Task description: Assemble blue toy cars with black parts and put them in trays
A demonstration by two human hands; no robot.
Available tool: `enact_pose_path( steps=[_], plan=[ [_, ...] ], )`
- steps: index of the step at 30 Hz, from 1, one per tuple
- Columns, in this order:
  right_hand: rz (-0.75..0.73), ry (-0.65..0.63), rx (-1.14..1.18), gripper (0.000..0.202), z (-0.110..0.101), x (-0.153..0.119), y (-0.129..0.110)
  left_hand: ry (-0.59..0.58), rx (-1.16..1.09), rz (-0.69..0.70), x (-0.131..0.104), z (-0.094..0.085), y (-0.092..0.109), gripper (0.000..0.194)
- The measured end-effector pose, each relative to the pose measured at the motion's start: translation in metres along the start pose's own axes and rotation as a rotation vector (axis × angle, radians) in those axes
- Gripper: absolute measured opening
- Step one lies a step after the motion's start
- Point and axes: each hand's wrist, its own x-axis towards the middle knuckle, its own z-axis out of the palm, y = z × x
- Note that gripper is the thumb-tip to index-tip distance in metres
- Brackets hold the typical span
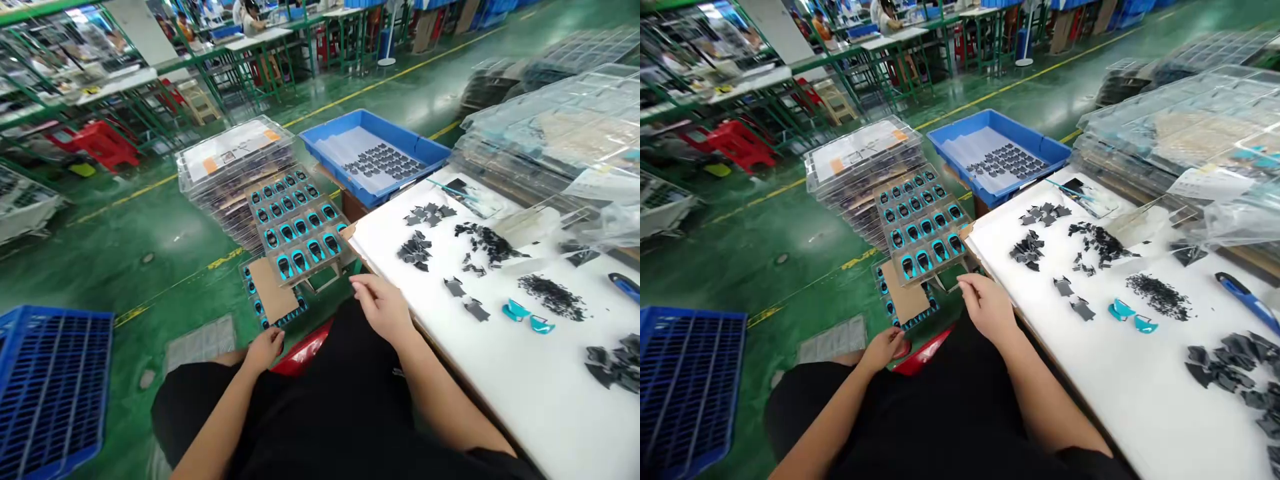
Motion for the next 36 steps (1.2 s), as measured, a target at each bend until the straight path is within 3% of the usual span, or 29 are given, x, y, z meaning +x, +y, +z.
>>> enact_pose_path(
  steps=[4,9,13,18,22,28,36],
  plan=[
    [-0.022,0.339,0.015,0.022,-0.014,-0.018,-0.019,-0.117,0.088,0.072,-0.003,0.022,0.031,0.032],
    [0.034,0.456,-0.013,0.023,-0.022,-0.039,-0.029,-0.289,0.174,0.124,-0.024,0.049,0.048,0.031],
    [0.083,0.495,-0.105,0.025,-0.024,-0.051,-0.022,-0.281,0.192,0.177,-0.036,0.042,0.066,0.031],
    [0.121,0.488,-0.259,0.027,-0.022,-0.055,-0.002,-0.148,0.158,0.308,-0.04,0.015,0.117,0.033],
    [0.156,0.473,-0.318,0.03,-0.023,-0.057,0.008,-0.104,0.14,0.471,-0.04,0.008,0.167,0.032],
    [0.268,0.352,-0.331,0.033,-0.035,-0.057,0.005,-0.166,0.152,0.698,-0.016,0.028,0.22,0.031],
    [0.333,0.258,-0.387,0.037,-0.05,-0.059,0.013,-0.333,0.204,0.805,0.038,0.057,0.245,0.031]
  ],
)
